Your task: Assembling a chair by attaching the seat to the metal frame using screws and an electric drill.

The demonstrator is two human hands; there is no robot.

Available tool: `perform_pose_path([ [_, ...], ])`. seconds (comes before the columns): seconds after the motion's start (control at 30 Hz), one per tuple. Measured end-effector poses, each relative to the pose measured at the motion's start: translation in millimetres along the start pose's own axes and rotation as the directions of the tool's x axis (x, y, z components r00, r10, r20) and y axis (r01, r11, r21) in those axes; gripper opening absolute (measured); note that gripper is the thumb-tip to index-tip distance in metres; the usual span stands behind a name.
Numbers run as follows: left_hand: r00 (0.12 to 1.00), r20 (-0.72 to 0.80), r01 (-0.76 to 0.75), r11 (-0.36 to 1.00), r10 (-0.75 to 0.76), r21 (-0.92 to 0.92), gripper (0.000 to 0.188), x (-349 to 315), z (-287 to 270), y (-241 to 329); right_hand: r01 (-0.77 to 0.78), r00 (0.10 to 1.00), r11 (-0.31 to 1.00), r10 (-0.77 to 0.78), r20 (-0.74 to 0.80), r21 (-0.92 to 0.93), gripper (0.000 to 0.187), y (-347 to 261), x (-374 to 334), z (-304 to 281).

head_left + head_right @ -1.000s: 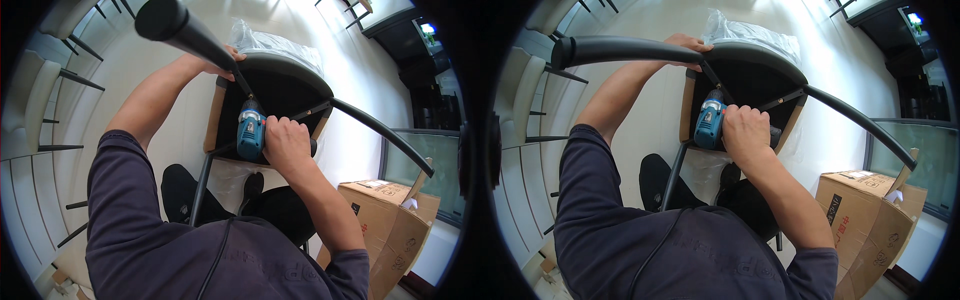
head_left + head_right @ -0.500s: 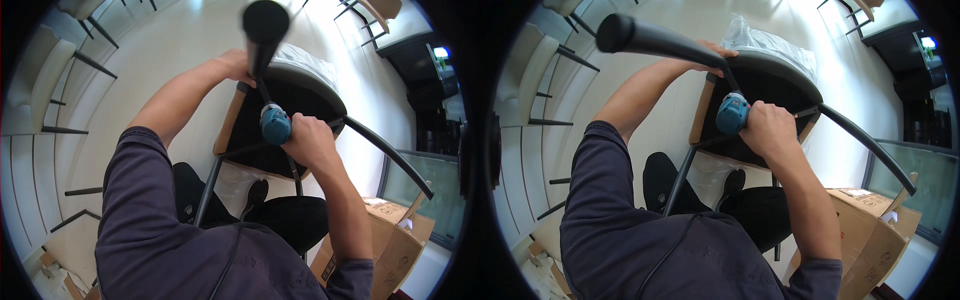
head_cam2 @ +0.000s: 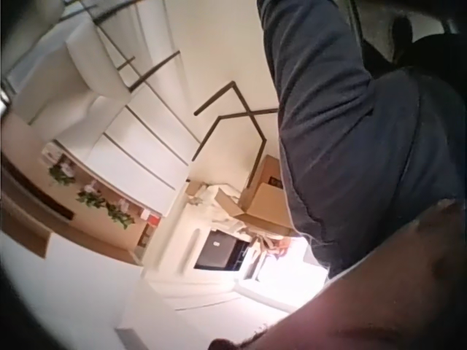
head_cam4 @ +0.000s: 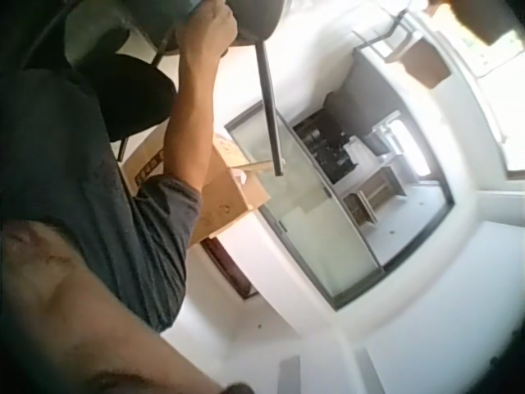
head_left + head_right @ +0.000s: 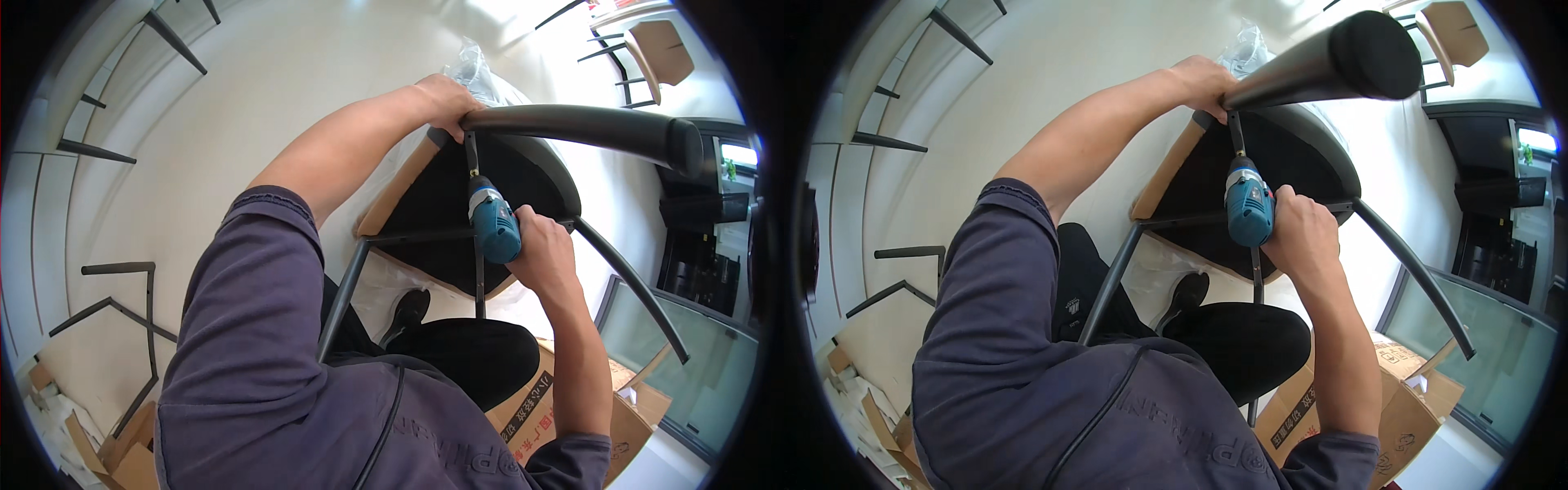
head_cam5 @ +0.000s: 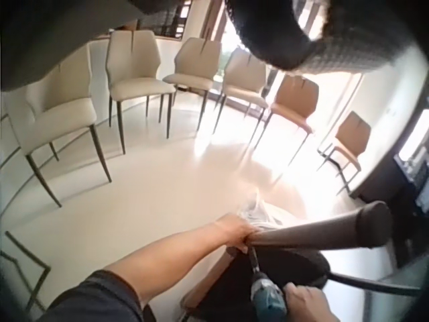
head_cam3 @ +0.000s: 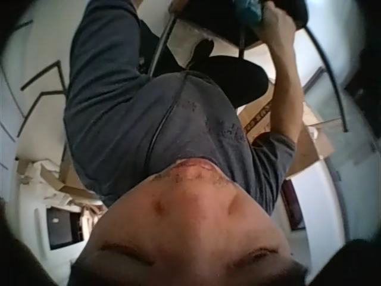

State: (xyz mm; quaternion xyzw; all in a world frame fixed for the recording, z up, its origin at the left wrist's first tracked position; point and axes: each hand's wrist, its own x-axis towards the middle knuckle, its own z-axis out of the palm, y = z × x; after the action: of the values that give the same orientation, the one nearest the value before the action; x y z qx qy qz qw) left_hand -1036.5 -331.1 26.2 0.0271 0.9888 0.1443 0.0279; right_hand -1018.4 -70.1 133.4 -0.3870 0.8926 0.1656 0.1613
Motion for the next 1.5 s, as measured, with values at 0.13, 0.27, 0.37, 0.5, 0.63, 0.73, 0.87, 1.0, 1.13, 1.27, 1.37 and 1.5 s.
perform_pose_path([
  [0.13,0.989,-0.08,0.118,0.99,-0.124,-0.082,0.034,-8.1,21.3,1.1,0.027,0.999,0.999,-0.028,-0.047,-0.023,0.029,0.1,0.2,1.7],
  [0.27,0.895,-0.08,0.342,0.792,-0.438,-0.506,0.035,-30.0,61.2,11.0,0.047,0.996,0.999,-0.049,-0.076,-0.021,0.026,-3.3,-2.3,4.1],
  [0.37,0.801,0.154,0.214,0.037,-0.579,-0.976,0.027,-77.7,97.3,13.5,0.023,0.996,1.0,-0.023,-0.09,0.003,0.029,-4.2,-0.3,0.3],
  [0.5,0.73,0.435,-0.102,-0.714,-0.527,-0.693,0.029,-185.2,123.3,36.6,0.171,0.972,0.973,-0.193,-0.138,-0.157,0.028,6.5,4.2,-4.0],
  [0.63,0.525,0.617,0.135,-0.658,-0.587,-0.741,0.039,-234.7,98.2,56.5,0.302,0.913,0.952,-0.303,-0.275,-0.047,0.025,25.7,10.6,-3.0],
  [0.73,0.601,0.59,0.369,-0.468,-0.539,-0.803,0.043,-180.1,84.3,42.7,0.257,0.916,0.966,-0.253,-0.313,-0.03,0.005,25.5,15.2,3.4],
  [0.87,0.803,0.485,0.344,-0.394,-0.348,-0.852,0.043,-117.5,100.7,39.3,0.173,0.886,0.98,-0.198,-0.42,-0.099,0.004,7.0,3.3,6.6],
  [1.0,0.802,0.532,0.351,-0.508,-0.27,-0.787,0.031,-128.2,128.4,65.8,0.132,0.884,0.975,-0.198,-0.424,-0.18,0.016,-1.1,-14.7,-6.3],
  [1.13,0.774,0.595,0.376,-0.601,-0.215,-0.705,0.024,-182.9,140.2,80.7,0.125,0.986,0.958,-0.15,-0.079,-0.259,0.027,-6.1,-12.6,-9.6],
  [1.27,0.739,0.65,0.436,-0.611,-0.176,-0.661,0.022,-210.5,151.8,76.5,0.133,0.877,0.991,-0.124,-0.465,-0.013,0.014,-22.9,-14.1,12.7],
  [1.37,0.721,0.66,0.432,-0.609,-0.21,-0.665,0.021,-215.1,166.4,73.6,0.176,0.927,0.981,-0.138,-0.347,0.08,0.024,-24.2,-24.6,17.7],
  [1.5,0.718,0.666,0.368,-0.703,-0.2,-0.608,0.023,-207.8,180.0,71.6,0.152,0.946,0.965,-0.08,-0.313,0.214,0.041,-38.7,-62.0,40.2],
])
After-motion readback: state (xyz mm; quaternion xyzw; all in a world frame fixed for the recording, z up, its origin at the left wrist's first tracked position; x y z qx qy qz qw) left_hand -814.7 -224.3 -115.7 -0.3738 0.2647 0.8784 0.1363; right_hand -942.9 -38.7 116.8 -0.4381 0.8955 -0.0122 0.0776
